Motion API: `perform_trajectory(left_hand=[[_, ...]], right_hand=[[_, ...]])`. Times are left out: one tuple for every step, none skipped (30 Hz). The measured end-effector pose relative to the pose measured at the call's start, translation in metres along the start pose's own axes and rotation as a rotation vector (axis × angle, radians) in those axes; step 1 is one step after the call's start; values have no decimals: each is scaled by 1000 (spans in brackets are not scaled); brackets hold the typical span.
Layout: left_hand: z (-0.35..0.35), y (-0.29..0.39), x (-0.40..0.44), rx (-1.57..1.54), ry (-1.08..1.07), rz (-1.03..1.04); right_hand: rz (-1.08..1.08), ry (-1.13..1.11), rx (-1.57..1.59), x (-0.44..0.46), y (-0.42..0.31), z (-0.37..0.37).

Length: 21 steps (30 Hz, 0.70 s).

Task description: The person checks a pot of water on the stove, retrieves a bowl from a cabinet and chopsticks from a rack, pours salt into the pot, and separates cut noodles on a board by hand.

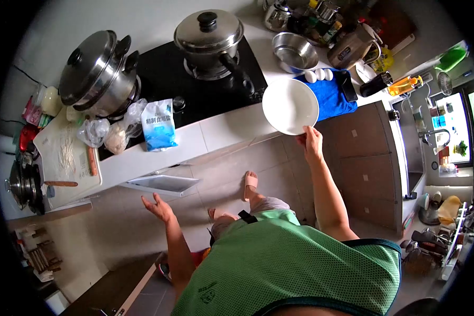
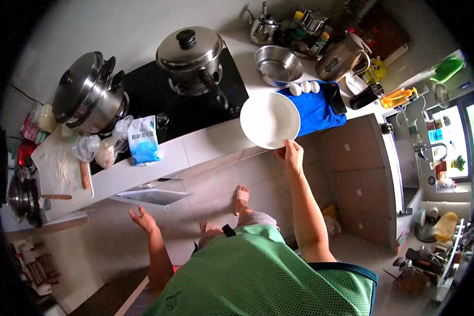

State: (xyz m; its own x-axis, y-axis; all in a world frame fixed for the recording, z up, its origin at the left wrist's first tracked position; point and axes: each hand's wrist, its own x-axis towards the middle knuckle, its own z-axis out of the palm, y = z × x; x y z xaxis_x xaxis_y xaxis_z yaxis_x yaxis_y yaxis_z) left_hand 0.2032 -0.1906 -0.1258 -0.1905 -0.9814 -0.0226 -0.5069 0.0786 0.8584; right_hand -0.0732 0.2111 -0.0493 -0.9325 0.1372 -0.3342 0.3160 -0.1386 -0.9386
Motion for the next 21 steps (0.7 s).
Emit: perform_trajectory(left_hand=[[3,3,-2,-68,20,26],[6,10,-6,-63,19,31],[9,28,-13,-95,17,79],[12,44,-19,-126,14,126],[18,55,-21,-123,13,131],[25,65,-23,-139,-8,179],[32,77,-26,-156,-30,227],[38,91,-29,-152,-32,231],[45,109,-33,-162,-63,258],[54,124,-37,-175,-91,286],[63,135,-40,-214,-102,320],[69,145,-44,-211,-97,324],[75,154,-47,-245,-142,359],[81,164,-51,-279,-187,391],[87,172,-55,-324,-219,376],[93,175,-57,-322,-215,378],[99,176,-59,-337,-258,391],[103,178,-62,-351,-302,405],[107,182,-66,-342,-317,395],[110,183,-69,-338,-319,397],[115,184,-70,-344,-362,400]], right_hand=[[4,2,5,9,0,-5],[17,33,45,18,1,-8],[29,64,87,25,1,-11],[33,66,93,33,3,-14],[30,71,102,40,6,-17],[28,75,110,44,8,-18],[50,86,98,43,3,-16],[27,51,112,46,6,-16],[36,37,96,51,11,-18],[40,20,81,55,14,-19],[61,29,88,57,17,-18],[68,23,94,59,22,-18],[88,28,115,60,24,-17],[107,34,134,61,26,-15],[109,30,137,60,25,-14],[120,42,174,60,24,-12],[130,54,212,61,22,-9],[133,51,215,60,20,-7],[151,38,200,59,19,-4],[168,28,185,58,18,-3],[177,-9,186,60,19,-5]])
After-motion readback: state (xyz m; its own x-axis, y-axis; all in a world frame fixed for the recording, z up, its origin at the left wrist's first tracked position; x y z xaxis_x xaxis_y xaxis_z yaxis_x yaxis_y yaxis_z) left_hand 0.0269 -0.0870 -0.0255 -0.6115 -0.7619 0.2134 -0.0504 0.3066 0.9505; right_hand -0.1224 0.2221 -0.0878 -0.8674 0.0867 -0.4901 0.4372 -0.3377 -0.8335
